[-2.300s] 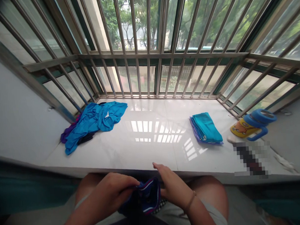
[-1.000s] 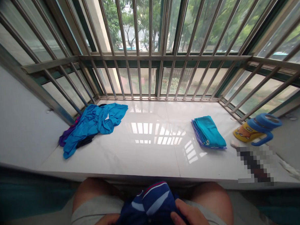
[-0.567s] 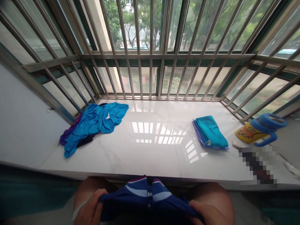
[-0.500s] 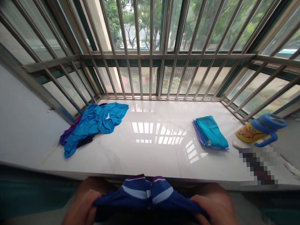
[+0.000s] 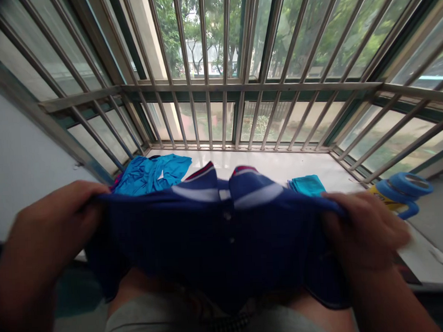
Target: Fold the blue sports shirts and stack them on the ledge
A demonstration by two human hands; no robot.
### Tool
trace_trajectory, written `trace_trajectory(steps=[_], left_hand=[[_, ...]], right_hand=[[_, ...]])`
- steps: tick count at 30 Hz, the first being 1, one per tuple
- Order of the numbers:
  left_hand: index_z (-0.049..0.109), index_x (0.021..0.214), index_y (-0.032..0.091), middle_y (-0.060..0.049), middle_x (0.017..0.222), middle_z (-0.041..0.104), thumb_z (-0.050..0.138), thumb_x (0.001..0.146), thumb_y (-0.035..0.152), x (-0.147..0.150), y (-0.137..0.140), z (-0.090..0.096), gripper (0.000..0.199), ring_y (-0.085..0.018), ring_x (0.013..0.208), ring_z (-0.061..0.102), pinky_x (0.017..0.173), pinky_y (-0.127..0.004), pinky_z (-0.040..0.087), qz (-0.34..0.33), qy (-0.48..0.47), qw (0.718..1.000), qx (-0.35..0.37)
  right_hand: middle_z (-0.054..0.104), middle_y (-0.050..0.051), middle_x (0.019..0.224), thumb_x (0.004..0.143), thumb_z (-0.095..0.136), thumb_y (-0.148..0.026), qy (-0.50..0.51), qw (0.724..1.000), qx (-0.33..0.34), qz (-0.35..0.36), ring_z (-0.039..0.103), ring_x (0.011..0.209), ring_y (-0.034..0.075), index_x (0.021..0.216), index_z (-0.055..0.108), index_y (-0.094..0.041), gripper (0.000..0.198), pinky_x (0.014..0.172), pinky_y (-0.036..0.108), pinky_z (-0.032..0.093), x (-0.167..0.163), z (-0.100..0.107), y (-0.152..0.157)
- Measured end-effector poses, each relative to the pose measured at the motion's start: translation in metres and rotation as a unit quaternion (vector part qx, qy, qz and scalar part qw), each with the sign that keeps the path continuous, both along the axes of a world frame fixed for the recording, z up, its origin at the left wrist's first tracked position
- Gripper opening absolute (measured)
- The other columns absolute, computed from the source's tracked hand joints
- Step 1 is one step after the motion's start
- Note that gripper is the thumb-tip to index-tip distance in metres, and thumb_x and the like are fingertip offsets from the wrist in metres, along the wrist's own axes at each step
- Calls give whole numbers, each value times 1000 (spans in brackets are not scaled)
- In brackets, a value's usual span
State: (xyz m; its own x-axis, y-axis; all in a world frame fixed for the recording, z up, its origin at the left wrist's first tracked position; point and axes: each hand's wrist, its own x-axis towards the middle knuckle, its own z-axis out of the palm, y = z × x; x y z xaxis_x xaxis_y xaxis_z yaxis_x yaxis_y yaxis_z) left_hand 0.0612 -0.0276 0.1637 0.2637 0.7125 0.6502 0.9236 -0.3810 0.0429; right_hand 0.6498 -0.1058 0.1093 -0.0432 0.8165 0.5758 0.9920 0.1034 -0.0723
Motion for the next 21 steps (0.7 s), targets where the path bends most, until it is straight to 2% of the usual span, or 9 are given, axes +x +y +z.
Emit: trace_trajectory(steps=[1, 2, 4, 6, 8, 10, 15, 18, 21], left_hand=[[75, 106, 24, -1, 99, 75, 51, 99, 22, 16, 29, 4, 25, -22, 95, 72, 90, -33, 58, 22, 20, 999, -38], [75, 107, 22, -3, 102, 76, 51, 96, 16, 31, 58, 3, 27, -24, 98, 72, 91, -34, 58, 34, 44, 993, -103], [74, 114, 20, -9, 112, 77, 50, 96, 9, 57, 110, -15, 33, -28, 108, 72, 95, -38, 57, 59, 78, 974, -205], [73, 123, 15, -18, 127, 73, 45, 100, 6, 76, 143, -49, 38, -32, 117, 70, 99, -45, 56, 95, 110, 956, -255], [73, 129, 15, -22, 138, 69, 43, 102, 6, 91, 149, -91, 41, -36, 126, 66, 105, -52, 53, 99, 136, 948, -270], [72, 135, 16, -20, 142, 68, 40, 104, 7, 105, 131, -137, 46, -35, 130, 65, 109, -51, 52, 49, 146, 951, -267], [69, 146, 19, -17, 157, 62, 50, 107, 25, 137, 42, -240, 43, -35, 144, 58, 121, -54, 47, -41, 101, 951, -288], [54, 162, 18, -17, 173, 44, 53, 108, 40, 143, 3, -278, 59, -38, 159, 42, 128, -61, 38, -48, 78, 954, -284], [42, 170, 20, -13, 180, 30, 53, 107, 47, 138, -9, -296, 69, -36, 166, 29, 132, -61, 29, -69, 76, 959, -265]], right_hand=[[77, 8, 105, 110, 45, -56, 11, 998, 51, -35, 70, 105, 29, 125, 76, -32, 43, 88, 45, 53, -11, 2, 39], [76, 11, 115, 110, 50, -53, 20, 997, 36, -62, 68, 108, 26, 128, 74, -23, 42, 94, 41, 51, -24, 2, 76], [73, 16, 127, 113, 49, -45, -17, 994, -84, -63, 65, 109, 22, 137, 67, -13, 44, 94, 36, 48, -51, -6, 134], [72, 19, 125, 110, 58, -35, -38, 989, -138, -49, 65, 109, 24, 132, 70, -10, 35, 92, 38, 47, -77, -25, 163], [71, 21, 129, 105, 64, -26, -51, 984, -165, -35, 65, 115, 28, 123, 74, -9, 27, 95, 40, 49, -100, -55, 163], [70, 22, 137, 101, 69, -23, -57, 981, -185, -9, 66, 121, 31, 130, 73, -11, 31, 99, 41, 51, -120, -91, 145], [57, 17, 163, 105, 63, -38, -37, 963, -263, 37, 55, 147, 34, 153, 64, -20, 51, 121, 48, 44, -147, -179, 86], [45, 12, 173, 110, 51, -40, -13, 959, -281, 15, 41, 159, 35, 163, 54, -24, 56, 128, 58, 34, -147, -215, 61], [42, 10, 175, 110, 46, -43, -4, 965, -263, -1, 36, 162, 34, 165, 50, -26, 58, 129, 62, 28, -146, -229, 45]])
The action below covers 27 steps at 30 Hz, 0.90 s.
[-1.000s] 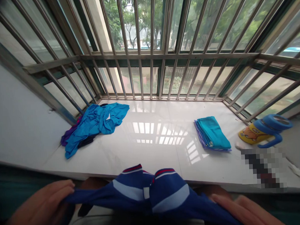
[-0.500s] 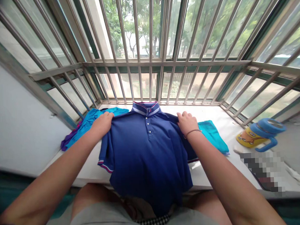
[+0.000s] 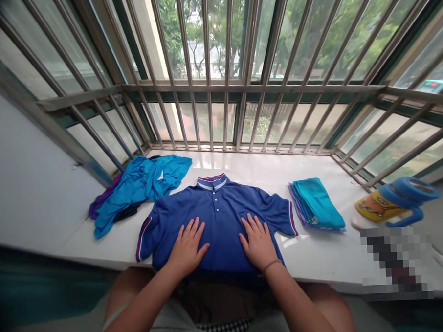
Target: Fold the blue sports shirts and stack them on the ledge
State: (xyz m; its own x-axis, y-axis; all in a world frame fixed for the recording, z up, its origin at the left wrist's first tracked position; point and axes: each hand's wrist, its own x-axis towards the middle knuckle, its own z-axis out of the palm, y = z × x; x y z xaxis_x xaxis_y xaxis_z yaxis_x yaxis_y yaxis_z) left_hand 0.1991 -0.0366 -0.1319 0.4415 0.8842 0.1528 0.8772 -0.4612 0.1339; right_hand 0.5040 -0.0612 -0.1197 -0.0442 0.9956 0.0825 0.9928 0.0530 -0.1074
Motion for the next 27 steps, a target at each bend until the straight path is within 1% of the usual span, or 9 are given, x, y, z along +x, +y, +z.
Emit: trace_trajectory(steps=[2, 5, 8, 11, 13, 17, 22, 25, 27], left_hand=[[41, 171, 22, -12, 181, 29, 53, 107, 48, -5, 0, -4, 70, -35, 167, 28, 133, -60, 28, -10, -2, 1000, 5], [40, 171, 22, -12, 181, 29, 52, 108, 48, -8, 2, -5, 70, -34, 167, 28, 133, -59, 26, -10, -5, 1000, 15], [40, 172, 22, -12, 181, 28, 52, 108, 48, -8, 2, -6, 70, -35, 167, 28, 133, -60, 26, -14, -2, 1000, 18], [40, 172, 21, -13, 181, 28, 52, 108, 48, -7, 1, -5, 71, -35, 167, 28, 133, -61, 27, -18, 1, 1000, 17], [39, 172, 21, -13, 181, 28, 52, 108, 49, -8, 0, -3, 71, -35, 167, 28, 133, -61, 26, -23, 0, 1000, 16], [37, 173, 23, -13, 182, 26, 52, 108, 50, -14, -6, 0, 72, -36, 167, 27, 133, -62, 26, -49, -2, 999, 1], [33, 175, 28, -9, 181, 29, 52, 109, 50, -29, -26, 3, 71, -34, 167, 29, 134, -61, 26, -97, -13, 995, -11], [43, 169, 33, -6, 176, 41, 50, 111, 46, -42, -34, 6, 60, -30, 162, 39, 132, -55, 35, -110, -41, 993, -30], [57, 159, 30, -7, 168, 54, 46, 112, 39, -55, -33, 11, 49, -27, 157, 47, 130, -49, 41, -61, -83, 995, -15]], right_hand=[[46, 12, 172, 110, 47, -43, -5, 1000, 18, -9, 41, 158, 35, 163, 52, -25, 56, 127, 61, 31, -1, 1, -8], [60, 16, 158, 109, 52, -40, -21, 998, 52, -22, 58, 140, 33, 150, 63, -21, 47, 117, 50, 44, -6, 12, -18], [74, 16, 126, 110, 53, -40, -61, 995, 52, -59, 70, 112, 31, 123, 71, -20, 30, 90, 39, 53, -8, 20, -25], [74, 12, 97, 114, 48, -33, -92, 992, 14, -89, 73, 88, 27, 100, 66, -20, 26, 72, 34, 49, -9, 19, -29], [72, 11, 91, 114, 47, -27, -89, 992, 4, -90, 74, 82, 26, 96, 61, -21, 23, 69, 32, 48, -9, 15, -32], [73, 10, 89, 112, 49, -21, -76, 993, 5, -85, 76, 80, 24, 95, 57, -22, 19, 67, 30, 49, -14, 6, -46], [73, 8, 85, 110, 53, -19, -81, 994, 8, -71, 75, 76, 24, 91, 58, -24, 20, 67, 30, 51, -23, -5, -85], [71, 6, 82, 110, 53, -22, -55, 997, 13, -56, 74, 72, 23, 89, 58, -25, 21, 65, 31, 48, -24, -5, -104], [70, 4, 79, 112, 51, -29, -33, 998, 13, -50, 72, 71, 22, 87, 58, -25, 25, 65, 31, 46, -21, 5, -107]])
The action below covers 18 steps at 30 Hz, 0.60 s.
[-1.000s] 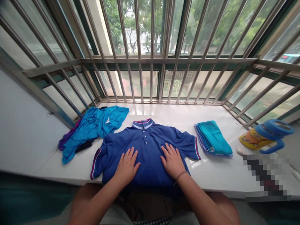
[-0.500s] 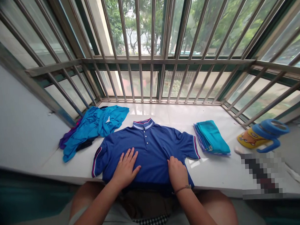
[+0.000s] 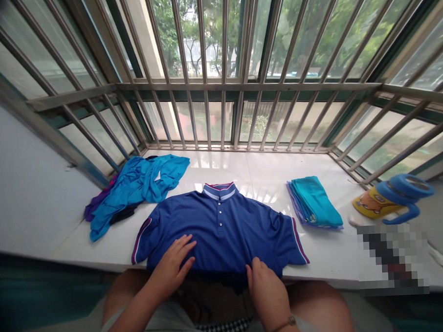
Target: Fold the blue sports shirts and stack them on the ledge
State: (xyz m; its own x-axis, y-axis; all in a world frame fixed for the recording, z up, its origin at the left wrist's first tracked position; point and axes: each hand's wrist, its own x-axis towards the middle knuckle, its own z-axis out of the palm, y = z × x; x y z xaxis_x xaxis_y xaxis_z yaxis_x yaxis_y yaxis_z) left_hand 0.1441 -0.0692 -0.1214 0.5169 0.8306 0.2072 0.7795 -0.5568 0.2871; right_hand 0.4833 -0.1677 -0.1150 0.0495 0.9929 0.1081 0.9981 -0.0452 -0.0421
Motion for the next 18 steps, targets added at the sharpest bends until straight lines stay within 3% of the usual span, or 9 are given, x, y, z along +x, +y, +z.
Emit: trace_trajectory(steps=[2, 5, 7, 10, 12, 15, 16, 18], left_hand=[[64, 149, 24, -13, 159, 60, 44, 111, 35, -17, 9, 6, 45, -30, 154, 49, 129, -49, 42, 105, -43, 993, 44], [58, 150, 12, -24, 154, 60, 48, 107, 43, -47, 34, 17, 53, -39, 150, 51, 126, -56, 42, 287, -68, 950, 106], [55, 151, 8, -28, 145, 65, 53, 103, 52, -69, 54, 24, 64, -43, 140, 59, 118, -58, 48, 378, -65, 921, 76], [71, 126, 13, -22, 115, 78, 60, 98, 52, -102, 85, 32, 50, -44, 117, 72, 104, -55, 57, 424, -82, 899, -68], [76, 103, 17, -17, 100, 81, 65, 95, 47, -121, 101, 35, 32, -41, 110, 76, 98, -50, 60, 450, -182, 858, -168], [74, 102, 17, -13, 95, 82, 67, 95, 37, -146, 115, 38, 22, -33, 100, 81, 87, -40, 64, 492, -358, 752, -253], [73, 106, 17, -12, 94, 83, 65, 96, 34, -153, 116, 38, 21, -30, 94, 81, 83, -39, 65, 498, -391, 726, -268], [72, 109, 15, -11, 88, 82, 63, 97, 29, -167, 117, 37, 21, -28, 84, 82, 78, -39, 66, 504, -414, 702, -285]], right_hand=[[70, 5, 81, 114, 46, -37, 10, 1000, 12, 4, 71, 75, 23, 86, 59, -25, 32, 69, 33, 47, 8, 16, 9], [72, 10, 91, 114, 40, -38, 9, 998, 59, -6, 68, 88, 27, 93, 66, -23, 37, 84, 38, 50, 28, 41, 38], [74, 15, 109, 112, 41, -35, 12, 996, 87, -20, 67, 103, 29, 109, 71, -20, 33, 97, 42, 50, 44, 49, 61], [65, 18, 148, 108, 43, -32, -9, 991, 95, -90, 58, 135, 37, 134, 69, -20, 39, 115, 61, 43, 69, 46, 86], [55, 22, 159, 108, 41, -36, -20, 984, 77, -158, 54, 141, 43, 144, 65, -18, 47, 113, 71, 42, 86, 38, 94], [61, 32, 145, 109, 41, -47, 7, 969, 31, -245, 63, 127, 46, 151, 57, -7, 61, 98, 67, 53, 115, 28, 95], [65, 33, 137, 108, 42, -51, 21, 963, 12, -269, 66, 122, 46, 151, 57, -5, 64, 94, 64, 55, 124, 25, 94], [72, 30, 124, 106, 46, -56, 60, 951, -29, -303, 72, 112, 44, 146, 61, -7, 65, 89, 57, 57, 142, 21, 91]])
